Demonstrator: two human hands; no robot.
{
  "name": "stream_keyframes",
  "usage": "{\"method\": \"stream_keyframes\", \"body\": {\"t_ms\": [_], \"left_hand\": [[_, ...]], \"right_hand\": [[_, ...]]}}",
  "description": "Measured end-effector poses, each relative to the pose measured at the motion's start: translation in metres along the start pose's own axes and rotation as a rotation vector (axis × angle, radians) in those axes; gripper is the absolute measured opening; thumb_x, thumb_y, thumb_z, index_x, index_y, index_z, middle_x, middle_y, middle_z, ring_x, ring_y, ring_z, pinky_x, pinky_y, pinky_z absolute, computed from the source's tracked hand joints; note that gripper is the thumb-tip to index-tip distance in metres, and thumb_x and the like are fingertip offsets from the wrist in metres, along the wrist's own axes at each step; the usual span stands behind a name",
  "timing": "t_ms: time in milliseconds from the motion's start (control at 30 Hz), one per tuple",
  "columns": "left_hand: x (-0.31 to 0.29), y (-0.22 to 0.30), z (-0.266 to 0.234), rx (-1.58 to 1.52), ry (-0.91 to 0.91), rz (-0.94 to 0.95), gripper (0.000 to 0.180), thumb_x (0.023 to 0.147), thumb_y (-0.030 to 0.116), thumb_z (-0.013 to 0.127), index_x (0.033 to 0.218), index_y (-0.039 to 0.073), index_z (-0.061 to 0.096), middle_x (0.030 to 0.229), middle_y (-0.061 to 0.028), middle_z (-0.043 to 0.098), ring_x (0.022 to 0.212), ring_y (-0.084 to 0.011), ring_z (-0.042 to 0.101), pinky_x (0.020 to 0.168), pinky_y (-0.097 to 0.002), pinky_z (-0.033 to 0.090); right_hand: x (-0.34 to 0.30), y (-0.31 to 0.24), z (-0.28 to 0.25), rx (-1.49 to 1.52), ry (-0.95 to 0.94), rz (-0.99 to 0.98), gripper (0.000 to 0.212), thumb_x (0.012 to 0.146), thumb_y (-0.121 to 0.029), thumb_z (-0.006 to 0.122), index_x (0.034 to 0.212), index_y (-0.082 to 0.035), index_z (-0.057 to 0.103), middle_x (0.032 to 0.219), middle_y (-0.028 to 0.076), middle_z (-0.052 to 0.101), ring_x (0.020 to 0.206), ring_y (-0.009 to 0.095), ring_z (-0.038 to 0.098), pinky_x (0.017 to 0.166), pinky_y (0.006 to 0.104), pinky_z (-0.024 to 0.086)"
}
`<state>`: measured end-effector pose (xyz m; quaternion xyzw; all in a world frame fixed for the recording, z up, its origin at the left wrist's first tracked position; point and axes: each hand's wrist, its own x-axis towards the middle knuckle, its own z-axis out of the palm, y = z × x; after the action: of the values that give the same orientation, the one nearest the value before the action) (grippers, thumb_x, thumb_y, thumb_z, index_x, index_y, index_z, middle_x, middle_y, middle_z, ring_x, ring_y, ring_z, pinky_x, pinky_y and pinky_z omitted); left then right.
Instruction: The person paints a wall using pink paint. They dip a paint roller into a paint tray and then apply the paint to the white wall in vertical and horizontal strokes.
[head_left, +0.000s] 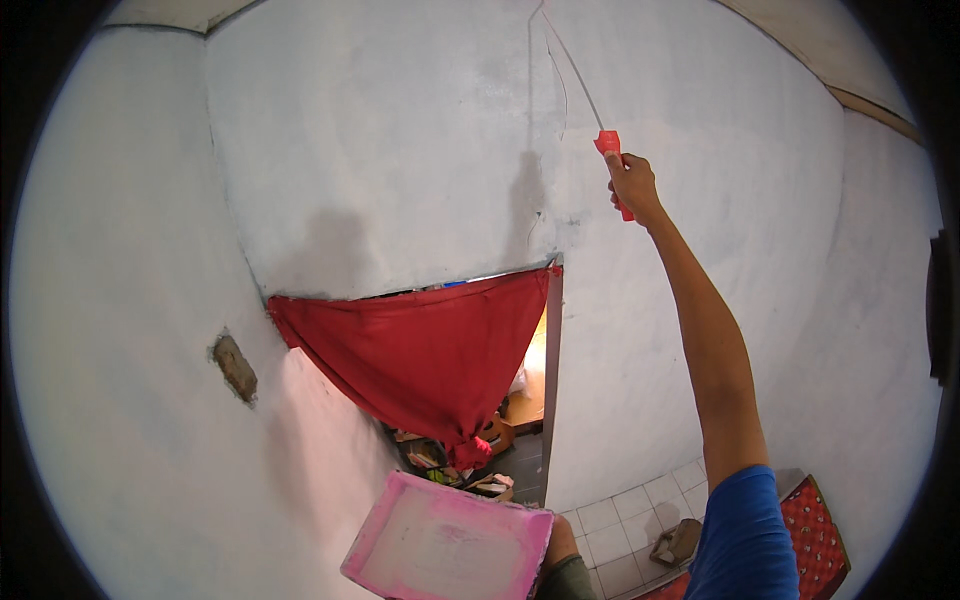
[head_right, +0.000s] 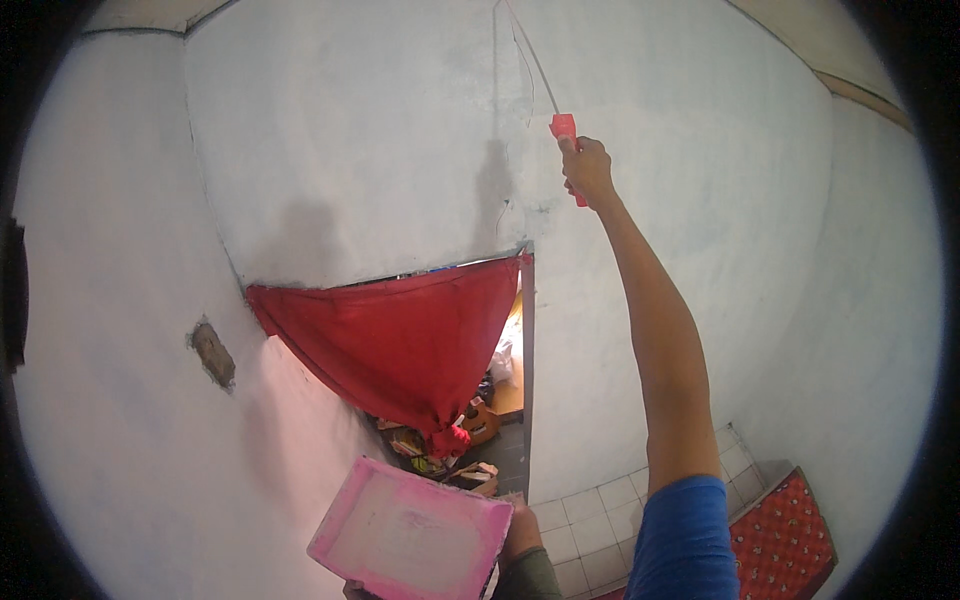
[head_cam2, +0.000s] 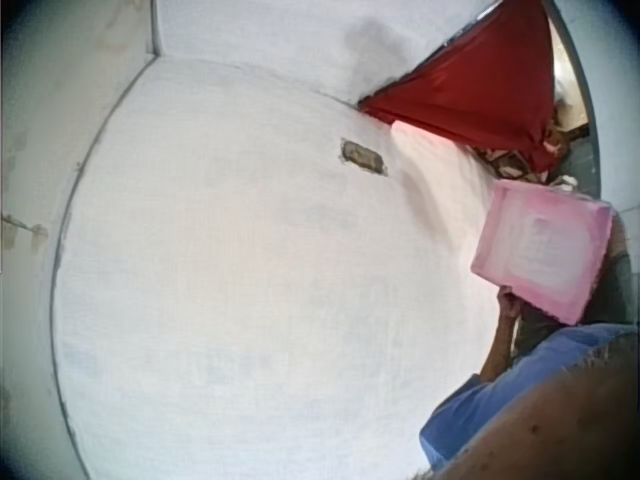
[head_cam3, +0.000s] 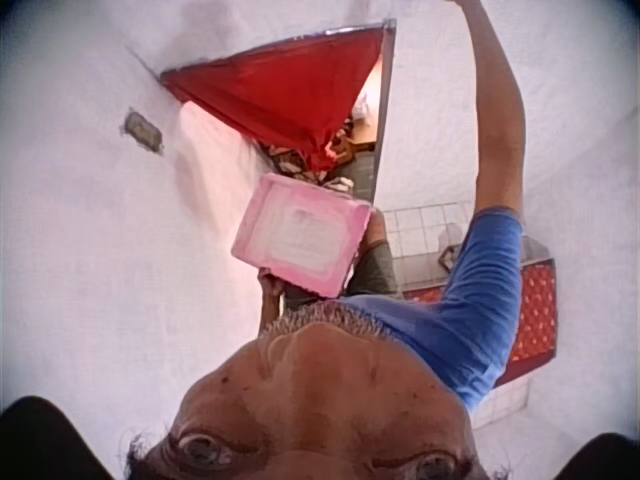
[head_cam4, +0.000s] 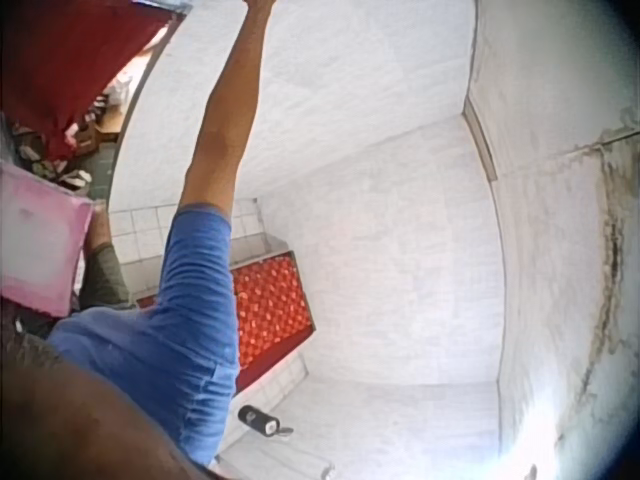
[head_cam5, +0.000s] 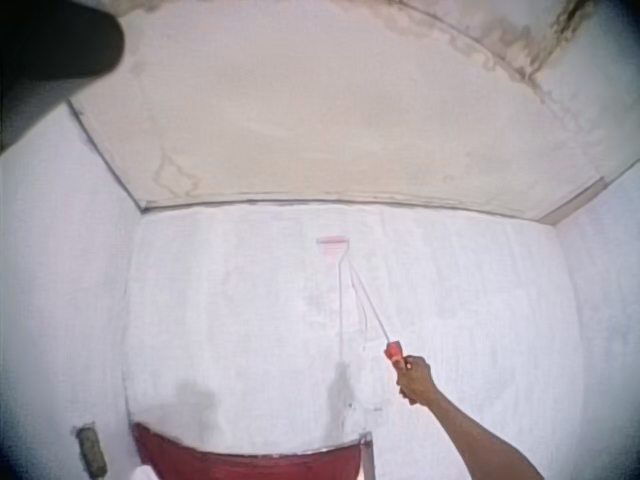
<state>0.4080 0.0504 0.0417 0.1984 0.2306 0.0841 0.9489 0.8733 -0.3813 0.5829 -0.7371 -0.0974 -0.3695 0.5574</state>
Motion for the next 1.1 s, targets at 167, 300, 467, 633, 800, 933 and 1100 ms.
{"method": "stream_keyframes", "body": {"t_ms": [167, 300, 467, 633, 800, 933, 1100], "left_hand": [[0.002, 0.0, -0.001, -0.009, -0.008, -0.011, 0.051, 0.062, 0.007, 0.062, 0.111, 0.005, 0.053, 0.101, -0.0107, 0.06, 0.093, -0.0281, 0.057, 0.085, -0.0434, 0.05], [0.004, -0.001, -0.004, -0.019, -0.011, -0.009, 0.05, 0.062, 0.007, 0.062, 0.111, 0.005, 0.053, 0.1, -0.0102, 0.06, 0.092, -0.0279, 0.057, 0.084, -0.0431, 0.05], [0.005, -0.004, -0.004, -0.002, -0.001, -0.004, 0.049, 0.062, 0.007, 0.061, 0.11, 0.006, 0.053, 0.099, -0.0094, 0.06, 0.092, -0.028, 0.057, 0.084, -0.0431, 0.05], [0.003, -0.008, 0.0, 0.014, 0.009, -0.014, 0.048, 0.062, 0.007, 0.061, 0.11, 0.006, 0.054, 0.099, -0.0092, 0.06, 0.093, -0.0279, 0.057, 0.084, -0.0427, 0.05], [0.003, -0.011, 0.006, 0.026, 0.017, -0.014, 0.047, 0.062, 0.007, 0.061, 0.109, 0.007, 0.054, 0.099, -0.0091, 0.061, 0.093, -0.0277, 0.057, 0.084, -0.0422, 0.05], [0.005, -0.009, 0.001, 0.038, -0.005, 0.007, 0.044, 0.063, 0.006, 0.061, 0.107, 0.007, 0.055, 0.098, -0.0089, 0.061, 0.092, -0.0275, 0.057, 0.083, -0.0411, 0.051], [0.001, -0.015, 0.018, -0.002, -0.024, -0.032, 0.041, 0.063, 0.005, 0.059, 0.105, 0.006, 0.056, 0.095, -0.0087, 0.061, 0.09, -0.027, 0.058, 0.081, -0.0413, 0.051]], "right_hand": [[-0.031, 0.054, -0.015, -0.094, -0.015, 0.001, 0.039, 0.09, -0.036, 0.049, 0.083, 0.001, 0.055, 0.054, 0.007, 0.052, 0.041, 0.016, 0.053, 0.038, 0.0316, 0.043], [-0.076, 0.093, -0.027, -0.111, -0.025, 0.118, 0.041, 0.091, -0.039, 0.049, 0.09, 0.002, 0.057, 0.054, 0.008, 0.053, 0.041, 0.016, 0.054, 0.038, 0.0318, 0.044], [-0.027, 0.066, -0.038, -0.165, -0.022, -0.038, 0.042, 0.091, -0.04, 0.049, 0.096, 0.0, 0.057, 0.055, 0.005, 0.052, 0.04, 0.012, 0.049, 0.036, 0.0276, 0.041], [0.01, 0.005, -0.04, -0.102, -0.04, -0.051, 0.039, 0.089, -0.037, 0.05, 0.086, 0.002, 0.055, 0.056, 0.006, 0.052, 0.042, 0.015, 0.052, 0.038, 0.0296, 0.044], [-0.009, 0.041, -0.053, -0.167, -0.072, -0.019, 0.039, 0.09, -0.036, 0.05, 0.089, 0.002, 0.056, 0.056, 0.005, 0.051, 0.041, 0.014, 0.051, 0.037, 0.0292, 0.043], [-0.016, 0.062, -0.072, -0.18, -0.068, 0.022, 0.04, 0.09, -0.038, 0.05, 0.091, 0.002, 0.057, 0.056, 0.005, 0.051, 0.04, 0.014, 0.051, 0.037, 0.0291, 0.043], [0.015, 0.018, -0.067, -0.174, -0.063, -0.045, 0.041, 0.089, -0.038, 0.051, 0.089, 0.002, 0.058, 0.056, 0.006, 0.053, 0.042, 0.015, 0.053, 0.038, 0.0299, 0.044]]}}
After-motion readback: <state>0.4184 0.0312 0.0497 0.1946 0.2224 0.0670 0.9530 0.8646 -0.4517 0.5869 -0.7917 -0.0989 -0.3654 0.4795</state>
